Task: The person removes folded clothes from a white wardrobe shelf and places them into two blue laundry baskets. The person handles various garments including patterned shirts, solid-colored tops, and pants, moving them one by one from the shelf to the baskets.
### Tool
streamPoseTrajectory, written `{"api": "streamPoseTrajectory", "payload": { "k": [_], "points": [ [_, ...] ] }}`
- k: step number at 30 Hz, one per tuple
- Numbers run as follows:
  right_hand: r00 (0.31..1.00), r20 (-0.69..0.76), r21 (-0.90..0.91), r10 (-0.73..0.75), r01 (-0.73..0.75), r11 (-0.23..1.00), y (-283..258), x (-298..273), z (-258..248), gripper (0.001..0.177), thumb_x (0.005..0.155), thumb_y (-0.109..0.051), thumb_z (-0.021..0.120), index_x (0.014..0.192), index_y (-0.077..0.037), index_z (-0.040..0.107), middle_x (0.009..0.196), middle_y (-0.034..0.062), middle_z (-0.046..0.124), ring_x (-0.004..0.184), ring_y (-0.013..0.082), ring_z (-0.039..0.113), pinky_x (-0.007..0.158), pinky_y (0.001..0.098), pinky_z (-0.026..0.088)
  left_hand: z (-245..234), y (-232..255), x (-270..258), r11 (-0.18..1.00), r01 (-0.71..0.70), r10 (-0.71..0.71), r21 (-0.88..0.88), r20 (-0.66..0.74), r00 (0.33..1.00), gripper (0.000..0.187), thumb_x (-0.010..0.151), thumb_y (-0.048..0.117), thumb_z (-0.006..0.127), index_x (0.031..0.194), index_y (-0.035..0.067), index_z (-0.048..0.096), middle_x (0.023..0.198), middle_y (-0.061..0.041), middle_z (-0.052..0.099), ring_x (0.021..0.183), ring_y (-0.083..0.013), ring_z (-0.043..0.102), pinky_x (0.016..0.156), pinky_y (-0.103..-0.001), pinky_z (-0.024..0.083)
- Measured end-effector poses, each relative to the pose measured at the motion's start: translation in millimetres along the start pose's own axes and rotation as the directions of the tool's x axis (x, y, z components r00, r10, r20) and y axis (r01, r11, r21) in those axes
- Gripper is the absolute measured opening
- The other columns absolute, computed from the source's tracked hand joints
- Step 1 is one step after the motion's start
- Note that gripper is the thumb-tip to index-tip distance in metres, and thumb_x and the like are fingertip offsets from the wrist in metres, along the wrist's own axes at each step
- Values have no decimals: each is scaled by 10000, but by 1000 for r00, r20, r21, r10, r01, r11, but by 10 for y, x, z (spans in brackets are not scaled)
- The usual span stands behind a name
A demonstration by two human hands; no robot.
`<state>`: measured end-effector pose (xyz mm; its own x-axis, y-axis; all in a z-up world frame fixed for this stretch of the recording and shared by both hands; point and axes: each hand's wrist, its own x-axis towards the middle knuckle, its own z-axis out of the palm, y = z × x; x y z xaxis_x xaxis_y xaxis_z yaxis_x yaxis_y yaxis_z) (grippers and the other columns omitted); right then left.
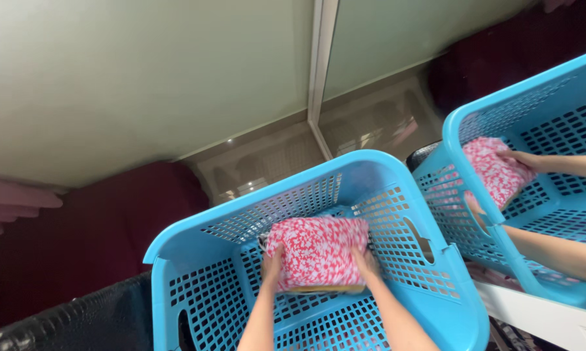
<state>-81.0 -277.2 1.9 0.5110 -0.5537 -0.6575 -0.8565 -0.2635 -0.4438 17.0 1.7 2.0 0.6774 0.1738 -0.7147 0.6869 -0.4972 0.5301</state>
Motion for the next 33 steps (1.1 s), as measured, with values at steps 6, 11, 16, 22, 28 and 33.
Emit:
{"api": "streamPoseTrajectory", "payload": {
  "k": [6, 11, 16, 22, 28, 33],
  "points": [
    [782, 426, 535, 455, -624, 571, 184, -417, 107, 253, 684, -274, 657, 897, -138, 648, 1042, 211, 670, 917, 371, 645, 778, 571, 498, 74, 572, 358, 853, -288, 216, 435, 208, 954, 1187, 801, 905, 533, 1568, 17, 356, 1523, -299, 467, 1413, -434, 467, 1189, -487, 349],
    [636, 532, 655, 559, -728, 205, 270, -619, 202, 270, 705, -317, 676, 875, -131, 580, 1162, 197, 585, 1085, 400, 546, 912, 653, 453, 353, 1075, 261, 668, -314, 40, 675, 388, 921, 1096, 812, 856, 440, 1645, 173, 236, 1591, -204, 431, 1424, -381, 495, 1238, -628, 239],
    [558, 563, 702, 609, -712, 3, 341, -790, 448, 322, 733, -442, 628, 836, -161, 510, 1229, 170, 557, 1172, 415, 486, 972, 694, 387, 684, 1674, -100, 533, -517, 178, 670, 509, 842, 1010, 801, 804, 532, 1634, 323, 227, 1682, -104, 241, 1529, -406, 266, 1222, -689, 125],
    [570, 650, 717, 502, -679, -157, 272, -787, 511, 305, 682, -355, 600, 936, -196, 542, 1148, 98, 570, 1061, 363, 543, 884, 674, 448, 908, 1532, -66, 507, -577, 380, 640, 435, 816, 916, 871, 748, 533, 1603, 242, 315, 1636, -102, 355, 1508, -392, 318, 1196, -765, 125],
    [510, 673, 692, 535, -690, -213, 174, -926, 388, 528, 671, -293, 642, 1175, -141, 589, 1278, 161, 597, 1160, 407, 535, 953, 701, 406, 782, 714, -163, 574, -532, 717, 622, -68, 694, 897, 847, 689, 681, 1539, 235, 335, 1529, -236, 406, 1426, -461, 364, 1156, -637, 251],
    [549, 605, 722, 577, -683, -107, 157, -930, 315, 607, 686, -300, 640, 1265, -136, 561, 1412, 225, 524, 1277, 457, 467, 1067, 767, 271, 698, 656, -120, 947, -183, 228, -264, 152, 962, 1090, 843, 568, 708, 1661, 324, 29, 1549, -244, 408, 1409, -407, 445, 1176, -544, 370]
  ]
}}
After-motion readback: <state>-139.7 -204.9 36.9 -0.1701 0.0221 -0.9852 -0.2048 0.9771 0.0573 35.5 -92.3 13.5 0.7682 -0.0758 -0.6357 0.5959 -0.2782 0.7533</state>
